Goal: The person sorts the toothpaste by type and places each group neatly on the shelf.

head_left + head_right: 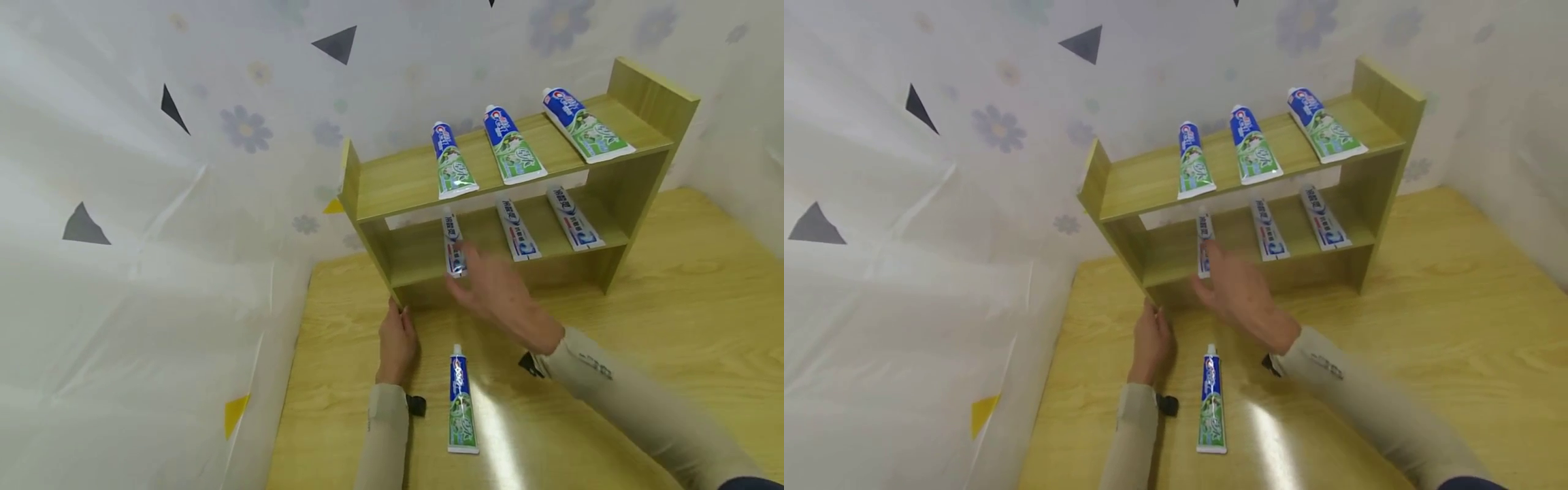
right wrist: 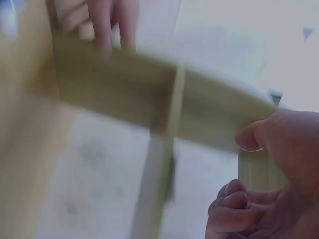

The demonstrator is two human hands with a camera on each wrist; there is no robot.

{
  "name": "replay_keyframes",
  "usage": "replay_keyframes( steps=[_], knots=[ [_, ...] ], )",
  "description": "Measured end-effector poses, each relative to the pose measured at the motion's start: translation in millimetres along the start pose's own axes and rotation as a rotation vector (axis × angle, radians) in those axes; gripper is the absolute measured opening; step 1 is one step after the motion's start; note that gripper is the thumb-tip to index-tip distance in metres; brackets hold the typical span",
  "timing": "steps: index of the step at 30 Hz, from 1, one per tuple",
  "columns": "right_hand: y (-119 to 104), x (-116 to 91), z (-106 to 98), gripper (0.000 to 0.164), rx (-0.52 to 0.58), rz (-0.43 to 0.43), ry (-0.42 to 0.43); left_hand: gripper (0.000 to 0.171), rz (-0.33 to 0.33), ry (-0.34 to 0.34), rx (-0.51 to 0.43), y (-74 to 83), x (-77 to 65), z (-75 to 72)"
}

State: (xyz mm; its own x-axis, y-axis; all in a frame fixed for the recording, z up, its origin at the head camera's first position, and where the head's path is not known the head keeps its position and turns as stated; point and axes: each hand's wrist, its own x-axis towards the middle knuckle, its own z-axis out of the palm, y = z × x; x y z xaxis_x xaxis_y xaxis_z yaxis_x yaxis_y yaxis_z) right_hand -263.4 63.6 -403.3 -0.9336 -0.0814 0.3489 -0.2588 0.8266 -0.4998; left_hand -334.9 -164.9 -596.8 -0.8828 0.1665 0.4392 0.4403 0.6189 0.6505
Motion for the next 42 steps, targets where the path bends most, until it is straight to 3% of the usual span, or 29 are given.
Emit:
replay_keyframes(
  steps=[1,2,5,7,10,16,19,22,27,29,30,34,38,42],
  knots=[
    [-3,-14,5,0.053,0.018,-0.003,-0.029,0.03,-0.02,0.003,-0.004,5.2,-1.5,-3.5],
    [-6,-28,11,0.05,0.032,-0.012,-0.061,0.03,-0.008,0.018,0.003,-5.6,-2.7,2.6],
    [-7,-62,32,0.04,0.041,-0.031,-0.149,0.032,-0.005,0.031,0.01,-17.6,-5.2,10.3],
    [-4,-79,46,0.04,0.033,-0.021,-0.225,0.033,0.005,0.022,0.002,-11.0,-4.9,5.8],
    [2,-100,65,0.049,0.031,0.017,-0.319,0.034,0.012,0.011,-0.009,5.4,-3.5,-4.8],
    [11,-130,92,0.076,0.084,0.084,-0.379,0.036,0.032,0.009,0.033,8.0,-0.5,-6.7],
    [11,-135,101,0.083,0.107,0.131,-0.396,0.036,-0.019,-0.019,0.027,24.7,-0.9,-15.3],
    [8,-135,107,0.091,0.103,0.195,-0.398,0.037,-0.061,-0.04,0.036,30.6,-1.8,-17.2],
    [3,-128,118,0.094,0.071,0.224,-0.38,0.04,-0.022,-0.012,0.011,17.0,-0.7,-8.9],
    [2,-126,123,0.09,0.078,0.214,-0.38,0.038,0.017,0.015,0.016,0.4,-1.3,1.4],
    [1,-126,125,0.088,0.078,0.205,-0.378,0.036,0.006,0.015,0.03,-0.3,-1.8,2.4],
    [1,-125,130,0.085,0.055,0.18,-0.367,0.035,0.035,0.039,0.104,-33.5,-2.1,22.7],
    [3,-126,131,0.082,0.034,0.173,-0.352,0.039,0.032,0.025,0.13,-45.0,-0.6,27.7],
    [4,-125,130,0.081,0.052,0.165,-0.344,0.04,0.028,0.011,0.137,-45.7,1.4,26.3]
  ],
)
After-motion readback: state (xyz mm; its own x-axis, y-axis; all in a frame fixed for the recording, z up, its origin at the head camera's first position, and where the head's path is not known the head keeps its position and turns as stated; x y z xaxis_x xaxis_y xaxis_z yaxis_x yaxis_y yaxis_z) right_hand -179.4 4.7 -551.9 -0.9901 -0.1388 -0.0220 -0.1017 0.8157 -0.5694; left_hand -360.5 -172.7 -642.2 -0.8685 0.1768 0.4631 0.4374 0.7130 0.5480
